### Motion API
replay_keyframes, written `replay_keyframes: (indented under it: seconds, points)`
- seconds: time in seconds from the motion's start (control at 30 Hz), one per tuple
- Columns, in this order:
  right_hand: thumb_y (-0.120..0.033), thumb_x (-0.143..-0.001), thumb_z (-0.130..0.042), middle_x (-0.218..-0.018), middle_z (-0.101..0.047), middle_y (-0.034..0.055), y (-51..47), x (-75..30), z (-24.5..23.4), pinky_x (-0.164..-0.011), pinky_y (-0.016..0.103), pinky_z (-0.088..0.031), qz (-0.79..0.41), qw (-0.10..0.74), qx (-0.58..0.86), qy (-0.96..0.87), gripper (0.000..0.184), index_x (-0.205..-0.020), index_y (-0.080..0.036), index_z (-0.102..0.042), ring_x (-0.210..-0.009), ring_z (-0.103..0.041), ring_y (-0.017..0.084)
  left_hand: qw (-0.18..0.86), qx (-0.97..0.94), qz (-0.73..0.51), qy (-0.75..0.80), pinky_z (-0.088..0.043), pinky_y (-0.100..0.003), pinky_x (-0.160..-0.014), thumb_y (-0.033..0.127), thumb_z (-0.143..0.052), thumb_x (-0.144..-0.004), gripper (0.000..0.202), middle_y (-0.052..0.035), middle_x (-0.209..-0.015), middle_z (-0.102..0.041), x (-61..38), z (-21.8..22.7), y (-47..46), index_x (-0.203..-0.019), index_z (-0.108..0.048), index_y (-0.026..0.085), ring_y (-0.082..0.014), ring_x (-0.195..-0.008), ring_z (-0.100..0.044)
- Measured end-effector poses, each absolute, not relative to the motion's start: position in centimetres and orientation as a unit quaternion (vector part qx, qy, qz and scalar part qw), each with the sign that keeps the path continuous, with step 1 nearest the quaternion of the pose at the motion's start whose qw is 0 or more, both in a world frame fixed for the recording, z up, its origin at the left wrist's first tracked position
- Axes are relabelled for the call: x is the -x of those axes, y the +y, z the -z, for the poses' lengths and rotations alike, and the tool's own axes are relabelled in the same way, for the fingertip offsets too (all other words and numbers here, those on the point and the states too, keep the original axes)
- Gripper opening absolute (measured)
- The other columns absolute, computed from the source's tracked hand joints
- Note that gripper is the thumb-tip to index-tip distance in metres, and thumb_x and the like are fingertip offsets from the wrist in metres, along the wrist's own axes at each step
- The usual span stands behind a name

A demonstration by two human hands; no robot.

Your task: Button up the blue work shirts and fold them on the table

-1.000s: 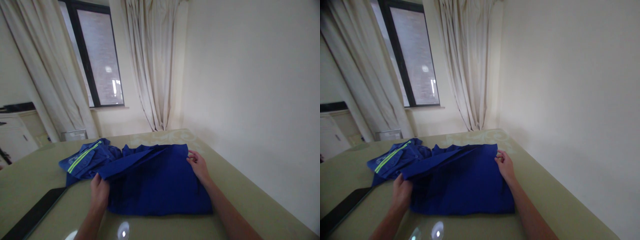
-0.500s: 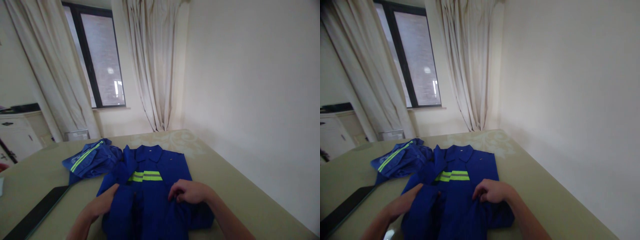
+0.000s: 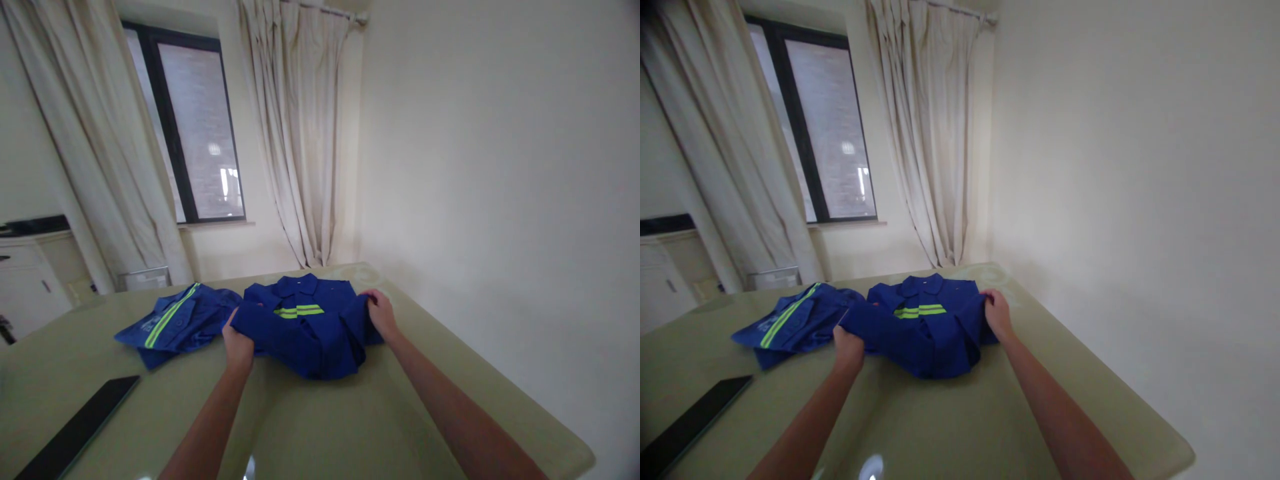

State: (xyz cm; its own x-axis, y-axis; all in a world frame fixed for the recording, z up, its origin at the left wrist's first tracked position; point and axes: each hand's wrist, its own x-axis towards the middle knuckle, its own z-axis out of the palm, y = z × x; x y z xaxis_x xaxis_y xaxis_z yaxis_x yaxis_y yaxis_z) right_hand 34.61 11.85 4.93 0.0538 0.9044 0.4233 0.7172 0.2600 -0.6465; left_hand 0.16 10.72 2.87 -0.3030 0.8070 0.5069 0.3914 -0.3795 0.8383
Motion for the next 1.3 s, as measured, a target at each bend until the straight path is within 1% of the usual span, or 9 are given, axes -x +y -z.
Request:
replay_keyframes:
  seconds: [0.17,0.3,0.4,0.53,0.63,0.73,1.03,1.13,1.3]
  points:
    - [-0.042,-0.082,-0.054,-0.085,-0.070,0.0064,3.2,-42.7,-4.7,-0.079,0.040,-0.052,-0.289,0.441,0.519,-0.673,0.026,-0.087,-0.022,-0.069,-0.085,-0.065,0.028,0.370,-0.586,-0.532,0.486,-0.057,-0.031,-0.069,0.057,-0.072,-0.075,0.047,-0.0057,-0.092,-0.076,7.0,-5.1,3.1,-0.102,-0.074,0.019,-0.0240,-0.078,-0.069]
    - [-0.048,-0.080,-0.060,-0.083,-0.070,0.0075,-2.5,-47.5,-3.6,-0.081,0.042,-0.052,-0.349,0.350,0.538,-0.683,0.026,-0.077,-0.025,-0.072,-0.085,-0.065,0.030,0.528,-0.573,-0.335,0.530,-0.060,-0.041,-0.066,0.070,-0.055,-0.084,0.055,-0.0062,-0.080,-0.077,11.2,-4.2,-2.4,-0.106,-0.077,0.025,-0.0284,-0.068,-0.072]
    - [-0.054,-0.086,-0.055,-0.097,-0.074,0.0111,-3.4,-46.1,-3.3,-0.092,0.047,-0.051,-0.298,0.341,0.554,-0.699,0.036,-0.090,-0.026,-0.077,-0.097,-0.066,0.033,0.425,-0.656,-0.250,0.572,-0.061,-0.045,-0.079,0.068,-0.060,-0.082,0.048,-0.0065,-0.086,-0.079,9.1,-2.9,-3.1,-0.104,-0.080,0.030,-0.0300,-0.077,-0.075]
    - [-0.061,-0.095,-0.050,-0.142,-0.061,0.0086,-2.2,-38.8,-2.4,-0.116,0.049,-0.035,-0.246,0.256,0.532,-0.768,0.051,-0.132,-0.031,-0.066,-0.131,-0.054,0.032,0.177,-0.783,-0.209,0.559,-0.032,-0.057,-0.119,0.061,-0.061,-0.086,0.054,-0.0061,-0.150,-0.056,1.7,-0.2,-1.2,-0.135,-0.065,0.039,-0.0349,-0.141,-0.048]
    - [-0.072,-0.090,-0.053,-0.161,-0.039,0.0137,-0.2,-33.3,-0.7,-0.121,0.059,-0.022,-0.221,0.115,0.532,-0.810,0.075,-0.150,-0.027,-0.051,-0.149,-0.032,0.039,0.145,-0.791,-0.101,0.586,-0.011,-0.072,-0.119,0.069,-0.047,-0.091,0.071,-0.0042,-0.167,-0.026,-2.3,2.0,1.3,-0.155,-0.038,0.039,-0.0403,-0.154,-0.019]
    - [-0.074,-0.093,-0.045,-0.167,-0.021,0.0156,3.1,-30.4,1.1,-0.121,0.065,-0.008,-0.154,0.080,0.554,-0.814,0.083,-0.158,-0.024,-0.036,-0.154,-0.014,0.040,0.095,-0.785,-0.072,0.609,-0.005,-0.076,-0.116,0.069,-0.037,-0.094,0.072,-0.0029,-0.169,-0.017,-3.0,3.4,4.3,-0.158,-0.028,0.037,-0.0407,-0.155,-0.012]
    - [-0.072,-0.098,-0.033,-0.166,-0.028,0.0111,11.8,-29.7,2.3,-0.123,0.053,-0.012,-0.089,0.115,0.582,-0.800,0.074,-0.157,-0.028,-0.038,-0.154,-0.021,0.030,-0.016,-0.781,-0.163,0.603,-0.039,-0.050,-0.112,0.036,-0.041,-0.101,0.044,-0.0158,-0.139,-0.063,-2.9,1.8,10.4,-0.133,-0.064,0.018,-0.0312,-0.133,-0.052]
    - [-0.068,-0.098,-0.039,-0.163,-0.036,0.0096,13.3,-29.8,2.7,-0.122,0.052,-0.016,-0.084,0.140,0.578,-0.799,0.067,-0.152,-0.029,-0.046,-0.152,-0.028,0.030,-0.016,-0.779,-0.189,0.598,-0.049,-0.042,-0.101,0.022,-0.037,-0.101,0.043,-0.0144,-0.129,-0.066,-4.1,1.3,9.2,-0.138,-0.058,0.017,-0.0266,-0.119,-0.061]
    - [-0.050,-0.101,-0.046,-0.141,-0.061,0.0158,14.4,-29.9,3.2,-0.113,0.043,-0.036,-0.053,0.249,0.584,-0.771,0.050,-0.132,-0.015,-0.064,-0.132,-0.053,0.029,0.048,-0.798,-0.297,0.522,-0.050,-0.037,-0.103,0.037,-0.036,-0.106,0.037,-0.0063,-0.126,-0.067,-3.9,2.6,4.4,-0.127,-0.063,0.025,-0.0210,-0.118,-0.062]
